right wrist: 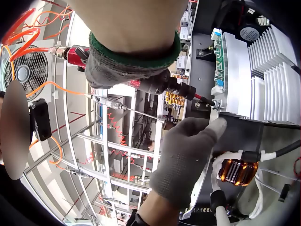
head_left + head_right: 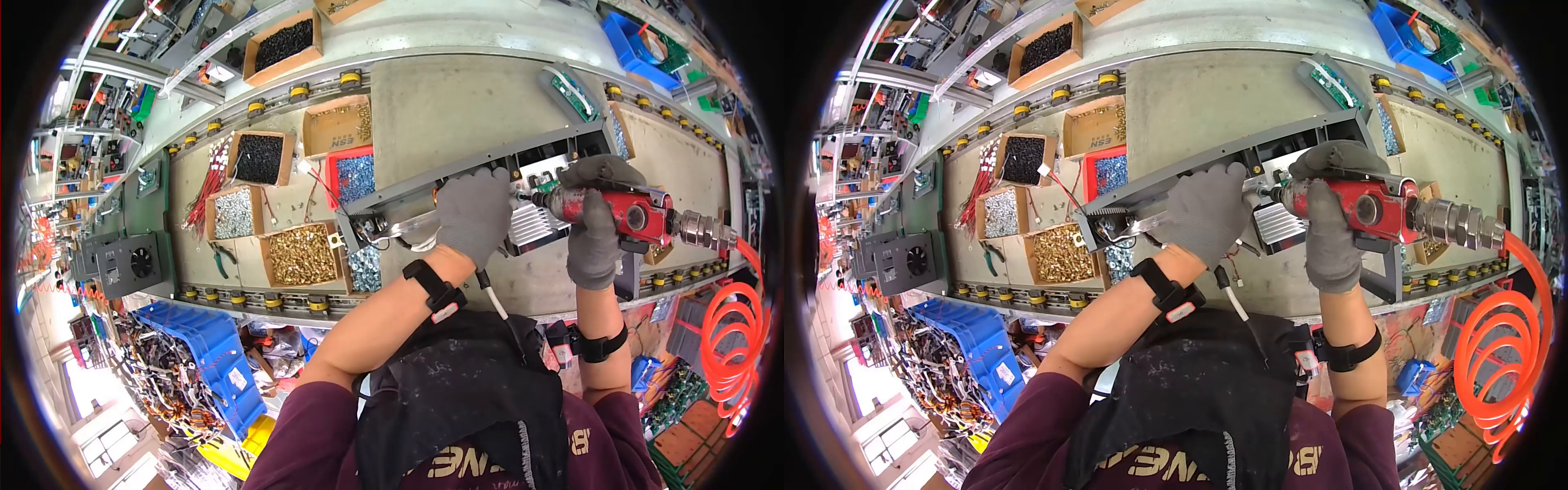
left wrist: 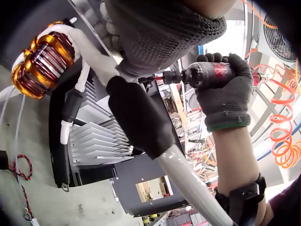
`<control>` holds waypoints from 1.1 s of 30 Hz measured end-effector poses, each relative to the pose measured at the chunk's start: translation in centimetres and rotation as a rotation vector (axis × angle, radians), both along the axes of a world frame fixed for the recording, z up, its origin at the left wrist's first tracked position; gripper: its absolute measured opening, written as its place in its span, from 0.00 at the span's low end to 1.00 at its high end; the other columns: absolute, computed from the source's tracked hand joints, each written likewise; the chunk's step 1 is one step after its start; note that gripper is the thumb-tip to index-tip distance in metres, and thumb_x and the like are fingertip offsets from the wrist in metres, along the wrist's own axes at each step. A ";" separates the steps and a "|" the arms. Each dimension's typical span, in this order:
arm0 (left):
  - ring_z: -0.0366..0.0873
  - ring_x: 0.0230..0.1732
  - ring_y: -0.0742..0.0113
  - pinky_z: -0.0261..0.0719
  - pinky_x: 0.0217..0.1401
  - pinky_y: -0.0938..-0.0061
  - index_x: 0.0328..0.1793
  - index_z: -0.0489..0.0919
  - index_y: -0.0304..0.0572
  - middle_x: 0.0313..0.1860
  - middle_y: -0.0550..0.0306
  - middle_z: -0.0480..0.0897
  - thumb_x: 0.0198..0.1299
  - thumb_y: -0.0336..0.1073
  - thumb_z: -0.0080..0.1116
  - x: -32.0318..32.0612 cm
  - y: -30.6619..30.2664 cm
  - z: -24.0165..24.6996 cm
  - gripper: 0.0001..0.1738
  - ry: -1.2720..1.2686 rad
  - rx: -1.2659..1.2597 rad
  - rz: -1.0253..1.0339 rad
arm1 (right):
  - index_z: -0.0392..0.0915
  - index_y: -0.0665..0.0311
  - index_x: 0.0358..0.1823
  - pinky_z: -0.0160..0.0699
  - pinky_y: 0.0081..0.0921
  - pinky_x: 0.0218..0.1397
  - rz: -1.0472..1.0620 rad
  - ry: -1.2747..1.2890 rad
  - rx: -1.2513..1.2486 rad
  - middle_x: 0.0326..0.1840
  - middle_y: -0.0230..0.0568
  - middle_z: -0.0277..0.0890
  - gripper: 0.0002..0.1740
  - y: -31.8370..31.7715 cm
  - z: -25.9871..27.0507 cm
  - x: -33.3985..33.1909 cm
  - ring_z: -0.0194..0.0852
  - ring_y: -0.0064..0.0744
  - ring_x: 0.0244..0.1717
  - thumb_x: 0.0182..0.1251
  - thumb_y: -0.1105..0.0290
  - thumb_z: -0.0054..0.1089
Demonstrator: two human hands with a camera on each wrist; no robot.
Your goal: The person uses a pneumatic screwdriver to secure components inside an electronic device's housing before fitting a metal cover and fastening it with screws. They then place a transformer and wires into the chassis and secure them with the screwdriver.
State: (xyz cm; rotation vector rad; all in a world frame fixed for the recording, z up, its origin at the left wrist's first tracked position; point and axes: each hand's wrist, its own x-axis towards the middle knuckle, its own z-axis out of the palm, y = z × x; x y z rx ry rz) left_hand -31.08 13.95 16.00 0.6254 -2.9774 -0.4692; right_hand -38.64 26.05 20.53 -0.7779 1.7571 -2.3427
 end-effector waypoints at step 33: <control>0.82 0.40 0.56 0.80 0.38 0.64 0.47 0.76 0.43 0.38 0.51 0.81 0.60 0.34 0.53 2.7 -1.2 -1.1 0.10 0.270 0.570 0.070 | 0.72 0.68 0.45 0.72 0.26 0.51 0.150 -0.185 0.041 0.43 0.36 0.74 0.12 -2.2 -2.4 -2.1 0.72 0.25 0.45 0.59 0.81 0.56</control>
